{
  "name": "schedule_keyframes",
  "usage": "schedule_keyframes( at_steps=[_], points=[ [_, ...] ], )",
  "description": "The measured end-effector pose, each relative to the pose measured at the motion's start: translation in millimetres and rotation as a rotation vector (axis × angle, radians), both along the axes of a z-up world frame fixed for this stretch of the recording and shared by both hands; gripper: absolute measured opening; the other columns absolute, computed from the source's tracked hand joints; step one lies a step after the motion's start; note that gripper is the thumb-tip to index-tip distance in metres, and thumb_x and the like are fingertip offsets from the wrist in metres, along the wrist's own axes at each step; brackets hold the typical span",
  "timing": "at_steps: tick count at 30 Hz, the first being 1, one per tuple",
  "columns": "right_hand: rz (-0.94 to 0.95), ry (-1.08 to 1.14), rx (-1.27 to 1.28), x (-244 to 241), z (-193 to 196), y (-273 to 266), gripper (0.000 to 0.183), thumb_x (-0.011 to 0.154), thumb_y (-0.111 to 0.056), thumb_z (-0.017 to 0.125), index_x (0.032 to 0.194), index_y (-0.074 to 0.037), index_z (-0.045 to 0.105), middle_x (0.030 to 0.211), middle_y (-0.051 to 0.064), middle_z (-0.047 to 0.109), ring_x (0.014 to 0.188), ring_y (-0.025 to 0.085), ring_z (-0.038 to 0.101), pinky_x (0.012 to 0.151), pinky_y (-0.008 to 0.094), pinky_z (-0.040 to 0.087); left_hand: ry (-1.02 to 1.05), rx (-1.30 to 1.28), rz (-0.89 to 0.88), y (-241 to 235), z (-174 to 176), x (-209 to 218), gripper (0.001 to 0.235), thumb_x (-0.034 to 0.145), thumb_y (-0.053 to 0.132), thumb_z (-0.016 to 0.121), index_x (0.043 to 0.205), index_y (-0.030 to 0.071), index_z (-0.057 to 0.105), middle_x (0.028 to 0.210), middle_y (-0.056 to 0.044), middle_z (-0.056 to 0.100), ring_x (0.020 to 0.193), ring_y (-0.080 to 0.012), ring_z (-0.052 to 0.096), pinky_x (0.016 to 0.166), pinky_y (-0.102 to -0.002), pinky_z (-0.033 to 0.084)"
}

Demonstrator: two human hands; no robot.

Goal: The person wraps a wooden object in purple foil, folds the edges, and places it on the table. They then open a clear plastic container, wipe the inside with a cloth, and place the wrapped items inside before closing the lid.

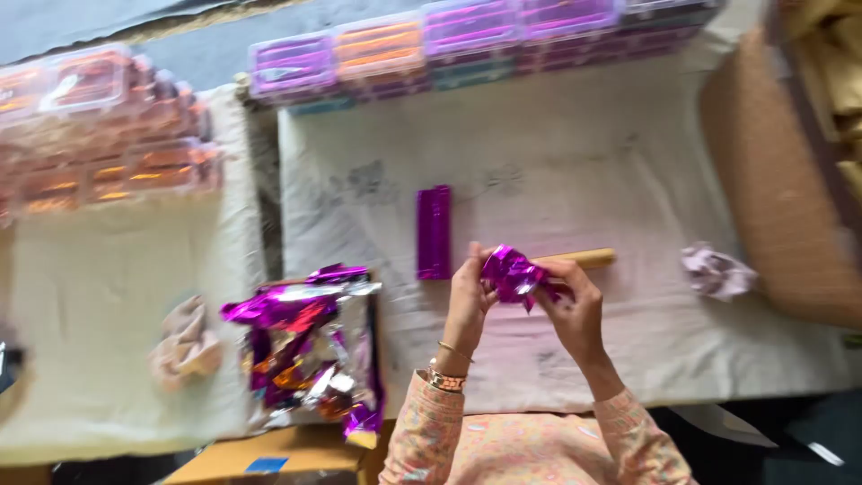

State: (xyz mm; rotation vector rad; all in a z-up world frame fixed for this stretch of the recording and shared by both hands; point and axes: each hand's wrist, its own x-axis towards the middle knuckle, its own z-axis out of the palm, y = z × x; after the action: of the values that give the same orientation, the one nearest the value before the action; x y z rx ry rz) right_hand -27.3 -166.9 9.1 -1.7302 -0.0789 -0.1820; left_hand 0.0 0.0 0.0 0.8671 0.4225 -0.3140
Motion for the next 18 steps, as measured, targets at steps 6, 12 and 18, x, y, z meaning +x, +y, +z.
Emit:
schedule_keyframes(
  at_steps=[6, 12, 18],
  points=[
    [-0.139, 0.403, 0.819, 8, -114, -85, 0.026, 0.101, -0.02, 0.068, 0.121, -0.003, 0.068, 0.108, 0.001, 0.073, 0.093, 0.008, 0.069, 0.084, 0.024, 0.057, -0.084, -0.095, 0.003, -79, -27, -9, 0.051, 0.098, 0.046, 0.055, 0.128, 0.005, 0.065, 0.12, -0.006, 0.071, 0.107, -0.015, 0.072, 0.093, -0.03, 0.06],
    [-0.213, 0.46, 0.647, 3, -126, -102, 0.022, 0.104, -0.026, 0.068, 0.104, -0.004, 0.068, 0.091, -0.002, 0.069, 0.077, 0.004, 0.061, 0.065, 0.023, 0.05, -0.53, 0.809, -0.118, -116, 13, -16, 0.046, 0.08, 0.025, 0.088, 0.118, 0.006, 0.069, 0.118, -0.009, 0.069, 0.106, -0.0215, 0.07, 0.089, -0.032, 0.059],
    [-0.104, 0.474, 0.669, 2, -133, -108, 0.029, 0.105, -0.032, 0.063, 0.104, -0.005, 0.071, 0.09, -0.001, 0.071, 0.075, 0.005, 0.062, 0.065, 0.022, 0.05, -0.623, 1.031, -0.094, -126, 10, -13, 0.06, 0.074, 0.009, 0.086, 0.128, 0.007, 0.062, 0.116, -0.012, 0.07, 0.101, -0.0227, 0.072, 0.084, -0.029, 0.06]
  ],
)
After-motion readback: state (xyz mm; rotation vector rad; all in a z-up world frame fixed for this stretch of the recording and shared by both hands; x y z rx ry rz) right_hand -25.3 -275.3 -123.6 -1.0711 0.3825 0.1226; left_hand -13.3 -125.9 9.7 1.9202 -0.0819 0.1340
